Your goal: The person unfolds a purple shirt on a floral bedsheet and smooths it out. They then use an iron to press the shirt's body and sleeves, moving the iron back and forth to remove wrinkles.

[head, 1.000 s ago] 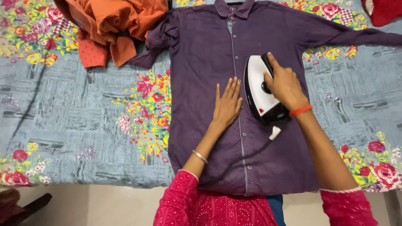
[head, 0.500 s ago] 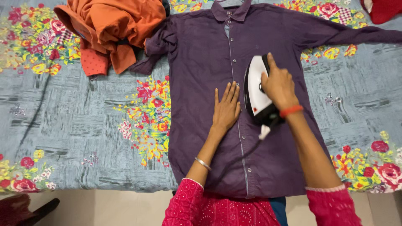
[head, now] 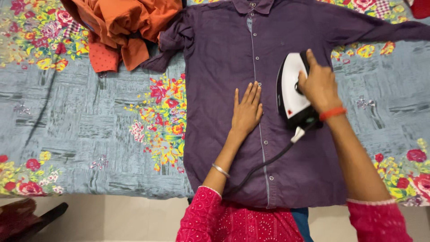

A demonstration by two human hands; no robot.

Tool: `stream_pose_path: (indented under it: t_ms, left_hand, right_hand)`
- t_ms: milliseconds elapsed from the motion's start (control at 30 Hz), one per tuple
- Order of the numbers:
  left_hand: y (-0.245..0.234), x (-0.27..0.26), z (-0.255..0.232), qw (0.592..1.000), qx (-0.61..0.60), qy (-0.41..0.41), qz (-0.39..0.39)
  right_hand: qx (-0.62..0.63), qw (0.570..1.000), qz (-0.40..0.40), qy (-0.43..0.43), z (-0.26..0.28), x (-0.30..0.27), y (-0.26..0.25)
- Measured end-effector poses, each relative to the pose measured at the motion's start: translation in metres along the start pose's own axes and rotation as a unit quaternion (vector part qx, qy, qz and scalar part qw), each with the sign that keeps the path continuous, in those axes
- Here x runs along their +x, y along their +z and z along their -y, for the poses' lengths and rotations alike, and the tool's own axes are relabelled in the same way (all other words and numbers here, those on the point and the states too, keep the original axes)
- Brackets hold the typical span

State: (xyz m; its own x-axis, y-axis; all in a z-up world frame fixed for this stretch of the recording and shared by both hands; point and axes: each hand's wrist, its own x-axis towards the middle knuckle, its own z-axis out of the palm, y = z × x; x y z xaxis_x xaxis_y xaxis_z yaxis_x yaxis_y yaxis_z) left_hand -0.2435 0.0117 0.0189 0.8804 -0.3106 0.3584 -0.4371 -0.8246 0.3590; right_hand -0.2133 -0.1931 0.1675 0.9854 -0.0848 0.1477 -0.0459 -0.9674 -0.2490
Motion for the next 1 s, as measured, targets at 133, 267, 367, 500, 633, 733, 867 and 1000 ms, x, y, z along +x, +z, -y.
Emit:
stream_pose_path:
  t_ms: [133,267,367,500,633,733,867,1000]
  left_hand:
    - [0.000,0.001,-0.001,1.000,-0.005,0.001,-0.005]
    - [-0.002,0.001,0.002,1.000,-0.012,-0.004,0.001]
    - [0.001,0.010,-0.011,1.000,0.005,-0.017,0.001]
    - [0.009,0.007,-0.037,0.998,0.047,0.037,0.011]
    - [0.011,0.000,-0.049,0.997,-0.004,0.058,0.044]
    - [0.006,-0.003,-0.045,0.997,-0.015,0.057,0.044]
    - [0.001,-0.003,-0.046,0.998,-0.022,0.053,0.040]
    - [0.001,-0.003,-0.049,0.997,-0.022,0.056,0.042]
  right_hand:
    - [0.017,1.000,0.005,-0.019,-0.009,0.003,0.000]
    - [-0.016,0.999,0.046,0.024,-0.026,-0.040,-0.012]
    - [-0.013,1.000,0.025,0.013,-0.032,-0.038,-0.013]
    - [-0.021,0.999,-0.004,0.028,-0.038,-0.001,-0.005]
    - [-0.013,1.000,-0.012,-0.002,-0.050,-0.002,-0.006]
    - [-0.020,1.000,0.011,0.015,-0.061,-0.038,-0.015]
    - [0.008,0.998,0.031,0.060,-0.071,-0.047,-0.021]
    - [0.000,0.998,-0.012,0.059,-0.079,-0.005,-0.012]
